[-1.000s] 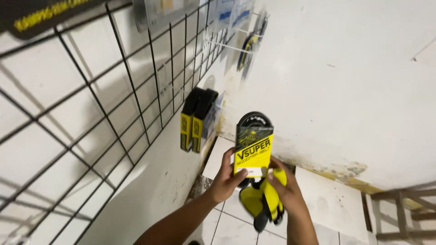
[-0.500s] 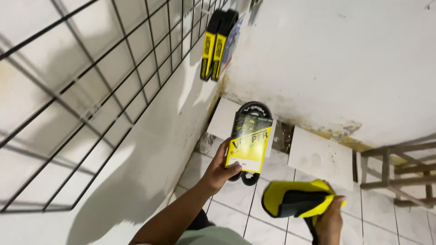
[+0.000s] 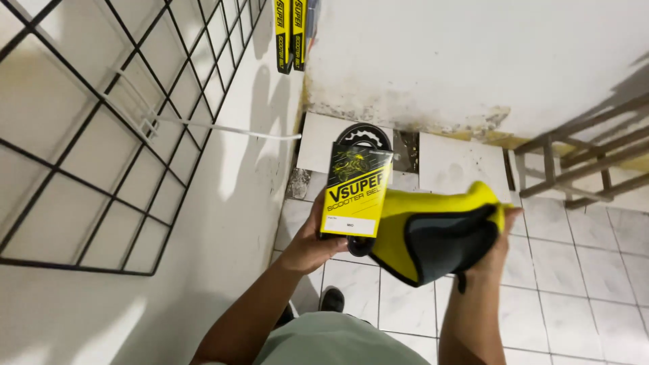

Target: Cleaning and organizing motorcycle spare parts on a display rack.

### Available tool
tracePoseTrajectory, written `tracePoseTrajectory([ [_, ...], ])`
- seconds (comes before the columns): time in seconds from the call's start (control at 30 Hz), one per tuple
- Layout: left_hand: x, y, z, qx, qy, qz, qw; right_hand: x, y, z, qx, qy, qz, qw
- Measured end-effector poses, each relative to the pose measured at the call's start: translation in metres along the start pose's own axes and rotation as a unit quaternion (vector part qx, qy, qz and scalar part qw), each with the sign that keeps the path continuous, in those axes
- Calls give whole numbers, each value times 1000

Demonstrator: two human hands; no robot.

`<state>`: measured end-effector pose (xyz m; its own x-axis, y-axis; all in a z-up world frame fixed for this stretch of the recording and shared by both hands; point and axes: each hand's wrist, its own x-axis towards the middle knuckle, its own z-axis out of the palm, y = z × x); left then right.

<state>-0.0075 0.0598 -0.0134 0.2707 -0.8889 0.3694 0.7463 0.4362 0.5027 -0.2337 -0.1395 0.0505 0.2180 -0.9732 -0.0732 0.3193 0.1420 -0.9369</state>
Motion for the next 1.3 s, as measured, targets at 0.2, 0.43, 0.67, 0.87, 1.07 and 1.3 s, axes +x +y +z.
tracePoseTrajectory([
  [0.2, -37, 19, -6, 34, 18, 24, 999, -30, 24, -10, -289, -150, -382, 865],
  [0.43, -47, 40, 37, 70, -35, 20, 997, -68, -4, -51, -329, 6, -129, 935],
  [0.67, -18, 11, 50, 70, -37, -3, 997, -101, -62, -12, -216, 47, 23, 975],
  [0.87, 9, -19, 55, 67, -32, -8, 997, -25, -54, -50, -225, -143, -195, 944],
  [1.07, 14, -50, 59, 59, -15, 22, 998, -30, -43, 66, -346, -205, -421, 813],
  [1.3, 5, -6, 56, 143, 87, 62, 984, -68, 4, 93, -402, -307, -435, 745],
])
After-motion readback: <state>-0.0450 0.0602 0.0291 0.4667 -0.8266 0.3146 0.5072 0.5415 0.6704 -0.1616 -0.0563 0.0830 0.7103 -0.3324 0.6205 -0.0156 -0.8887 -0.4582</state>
